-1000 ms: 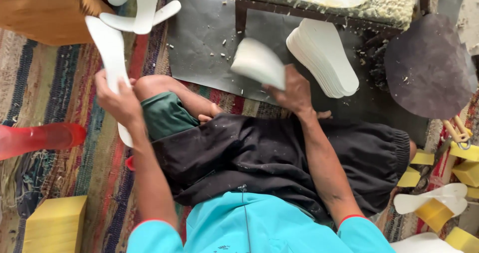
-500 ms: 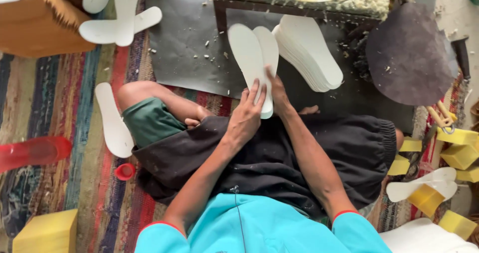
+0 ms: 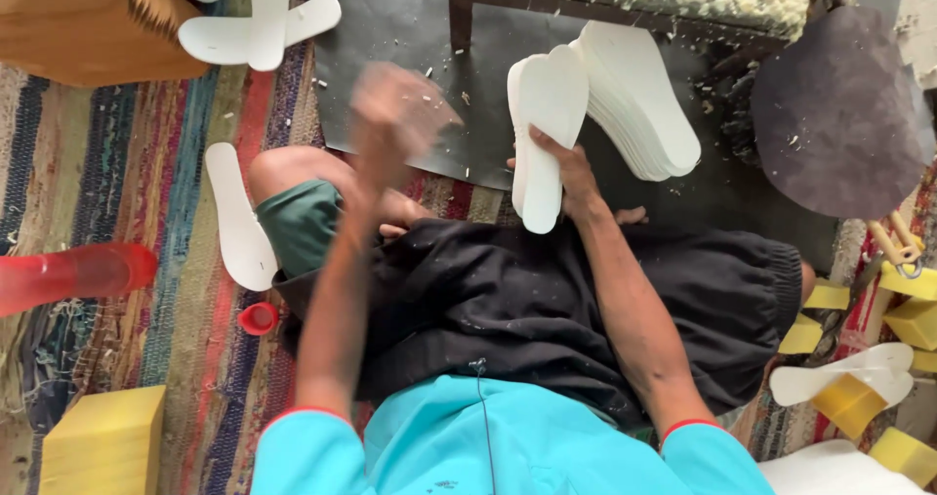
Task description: The person sorts and stacks white shoe insoles in a production area.
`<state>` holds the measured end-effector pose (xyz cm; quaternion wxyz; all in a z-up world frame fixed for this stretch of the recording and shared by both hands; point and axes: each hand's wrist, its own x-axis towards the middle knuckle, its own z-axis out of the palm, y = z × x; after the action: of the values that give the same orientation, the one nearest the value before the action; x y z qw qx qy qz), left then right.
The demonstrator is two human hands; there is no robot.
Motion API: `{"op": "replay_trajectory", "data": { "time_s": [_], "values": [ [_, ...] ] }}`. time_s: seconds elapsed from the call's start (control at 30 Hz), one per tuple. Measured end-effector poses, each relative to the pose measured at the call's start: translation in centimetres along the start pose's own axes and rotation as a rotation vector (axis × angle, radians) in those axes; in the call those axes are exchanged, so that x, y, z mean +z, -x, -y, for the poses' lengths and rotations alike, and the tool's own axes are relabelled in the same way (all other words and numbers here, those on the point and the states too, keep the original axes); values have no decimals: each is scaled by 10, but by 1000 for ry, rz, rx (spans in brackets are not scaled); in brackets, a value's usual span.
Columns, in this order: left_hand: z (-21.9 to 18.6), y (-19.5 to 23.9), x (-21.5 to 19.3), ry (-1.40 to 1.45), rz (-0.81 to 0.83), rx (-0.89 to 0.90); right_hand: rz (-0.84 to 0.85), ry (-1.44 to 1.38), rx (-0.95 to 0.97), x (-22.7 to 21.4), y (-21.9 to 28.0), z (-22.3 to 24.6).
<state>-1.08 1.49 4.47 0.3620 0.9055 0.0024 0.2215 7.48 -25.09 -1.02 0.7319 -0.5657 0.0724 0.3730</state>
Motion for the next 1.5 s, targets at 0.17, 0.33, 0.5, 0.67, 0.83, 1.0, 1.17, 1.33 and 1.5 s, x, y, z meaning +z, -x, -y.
{"op": "replay_trajectory", "data": {
  "time_s": [0.17, 0.33, 0.5, 0.67, 0.83, 1.0, 1.17, 1.33, 1.5],
  "values": [
    [206, -26, -22, -441, -620, -228, -28, 33, -10, -2, -10, -10],
    [278, -22, -22, -174, -785, -953, -55, 80, -12, 0, -9, -3],
    [281, -20, -8, -252, -884, -1035, -38, 107, -13, -3, -10, -5],
    [188, -33, -23, -34, -924, -427, -13, 84, -6, 4, -4, 2],
    [48, -19, -27, 54, -827, -151, 4, 23, -8, -5, -8, -7],
    [-17, 31, 59, -143, -186, 228, 138, -115, -62, -23, -27, -32],
    [-68, 33, 84, -45, 409, 470, 210, -208, -35, -60, -34, -74],
    [-84, 25, 67, -23, 480, 488, 335, -350, -50, -81, -56, -102],
    [-104, 24, 52, -32, 532, 389, 397, 237, -772, -59, -18, -71]
  ]
}}
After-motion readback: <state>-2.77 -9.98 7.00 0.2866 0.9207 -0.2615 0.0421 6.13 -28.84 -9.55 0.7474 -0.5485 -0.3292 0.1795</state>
